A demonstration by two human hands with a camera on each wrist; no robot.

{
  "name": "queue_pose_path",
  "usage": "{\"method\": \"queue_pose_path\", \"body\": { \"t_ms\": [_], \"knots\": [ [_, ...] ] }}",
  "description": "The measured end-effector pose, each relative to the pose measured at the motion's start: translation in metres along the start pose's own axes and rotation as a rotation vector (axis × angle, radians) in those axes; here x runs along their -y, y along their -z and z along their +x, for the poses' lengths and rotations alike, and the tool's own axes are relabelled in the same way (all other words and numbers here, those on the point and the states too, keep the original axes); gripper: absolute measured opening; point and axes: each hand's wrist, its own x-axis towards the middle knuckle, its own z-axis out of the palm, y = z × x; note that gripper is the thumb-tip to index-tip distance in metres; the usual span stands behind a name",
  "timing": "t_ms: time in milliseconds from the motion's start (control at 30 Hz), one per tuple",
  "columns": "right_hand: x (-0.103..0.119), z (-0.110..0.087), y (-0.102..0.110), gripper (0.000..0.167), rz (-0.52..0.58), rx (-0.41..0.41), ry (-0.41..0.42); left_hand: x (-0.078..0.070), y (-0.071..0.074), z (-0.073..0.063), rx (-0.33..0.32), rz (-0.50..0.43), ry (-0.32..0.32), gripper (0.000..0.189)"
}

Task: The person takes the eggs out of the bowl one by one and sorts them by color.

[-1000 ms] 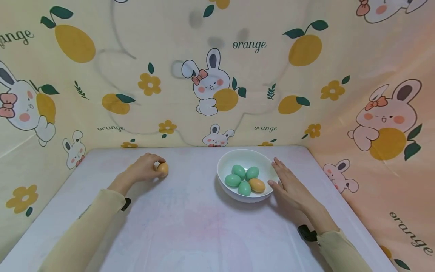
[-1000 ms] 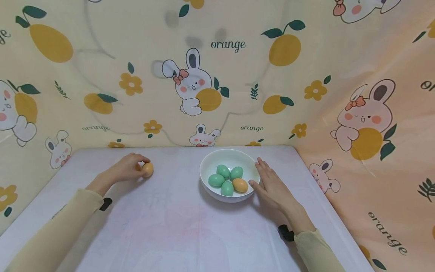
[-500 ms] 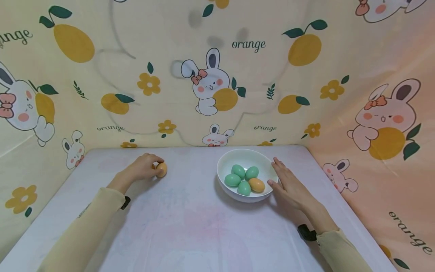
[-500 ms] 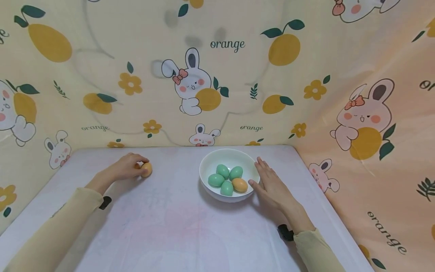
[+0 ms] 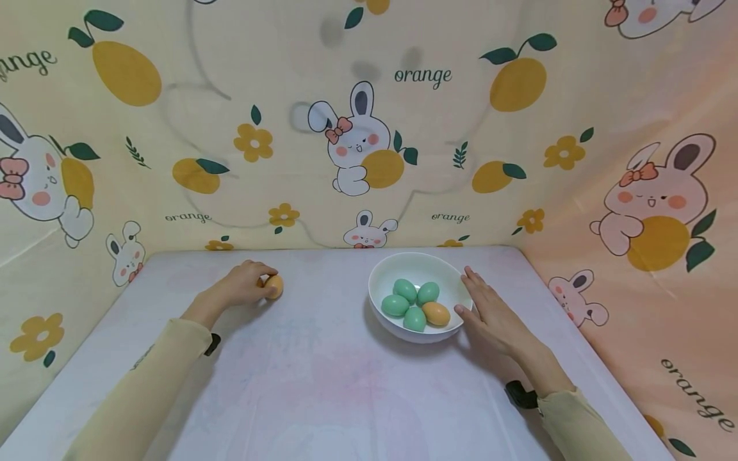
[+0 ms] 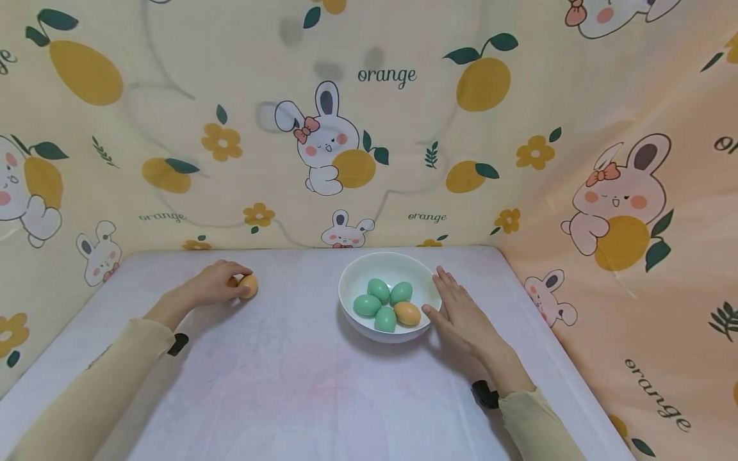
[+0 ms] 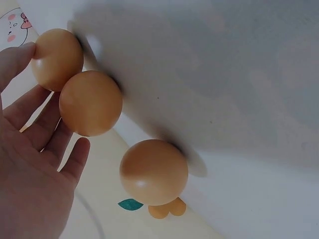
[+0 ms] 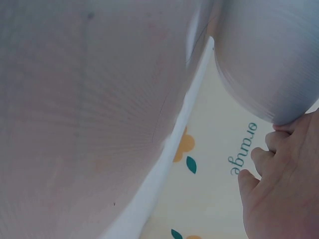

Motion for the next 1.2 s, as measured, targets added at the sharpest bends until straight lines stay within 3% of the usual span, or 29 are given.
{"method": "queue_pose_path", "body": {
  "t_ms": [333,700,967,1200],
  "knots": [
    [0.001,-0.001,0.0,0.079,0.003,0.006,-0.005,-0.002,-0.002,-0.002,-0.025,-0.017,-0.006,0.047],
    [0.0,-0.001,0.0,0.078,0.001,0.01,-0.016,-0.016,-0.004,0.001,-0.131,-0.124,-0.055,0.043],
    [0.0,0.0,0.0,0.078,0.001,0.011,-0.016,-0.043,-0.006,0.008,-0.226,-0.196,-0.074,0.042],
    [0.0,0.0,0.0,0.078,-0.003,0.01,-0.014,-0.07,-0.014,0.019,-0.344,-0.262,-0.154,0.038]
  ]
}}
